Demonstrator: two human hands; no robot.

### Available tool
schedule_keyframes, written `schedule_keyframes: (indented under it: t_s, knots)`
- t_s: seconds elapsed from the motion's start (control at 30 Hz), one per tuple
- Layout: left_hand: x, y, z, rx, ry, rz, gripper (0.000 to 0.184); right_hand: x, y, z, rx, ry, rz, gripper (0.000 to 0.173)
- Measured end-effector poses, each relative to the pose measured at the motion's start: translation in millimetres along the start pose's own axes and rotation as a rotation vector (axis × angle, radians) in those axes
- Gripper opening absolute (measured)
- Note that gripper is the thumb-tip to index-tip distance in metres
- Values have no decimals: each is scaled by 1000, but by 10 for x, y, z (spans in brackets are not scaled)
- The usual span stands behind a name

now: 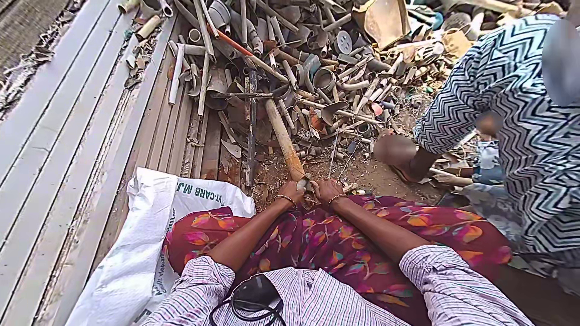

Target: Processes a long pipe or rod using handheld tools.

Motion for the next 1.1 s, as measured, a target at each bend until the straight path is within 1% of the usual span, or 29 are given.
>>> schedule_keyframes:
  t_s: [0.1,0.23,0.33,0.43,0.47,0.57,0.67,0.8,0.9,0.93,1.03,1.1]
  knots:
    - [-6,-21,23,-8,-15,-27,44,125,32,87,18,-48,9,56]
    - [-18,7,15,-7,1,-1,47,-30,-25,-4,12,27,-17,55]
    - [-2,-1,40,-5,-19,-26,44,131,42,116,15,-45,-15,54]
    - [-12,16,18,-4,-12,-11,50,-94,-30,-4,41,55,-11,54]
    - [-4,12,23,-3,-17,-5,50,-96,-21,-1,46,55,-9,55]
    - [-16,-19,41,1,-21,-20,46,111,18,127,16,-44,-4,55]
    - [30,48,-25,13,-1,1,50,-20,-23,54,9,5,-17,58]
    - [29,4,-20,10,4,-4,47,144,-28,106,-17,-58,-14,56]
    - [61,38,-42,17,14,23,51,-44,-44,-39,7,55,-46,63]
    - [70,54,-45,21,13,33,51,-73,-20,-46,7,66,-37,65]
    - [43,-13,22,1,9,27,47,155,-2,96,-31,-17,1,60]
    - [31,-16,59,4,14,27,49,93,-20,55,-28,20,8,59]
Point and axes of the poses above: each hand's wrist, its own z-axis away from the middle knuckle, its own y-axis out of the palm, x = y × z, the point moved 8 cm from there along -z, towards the middle knuckle, and after that the axes turned 6 degrees about z, right-handed, at the moved point
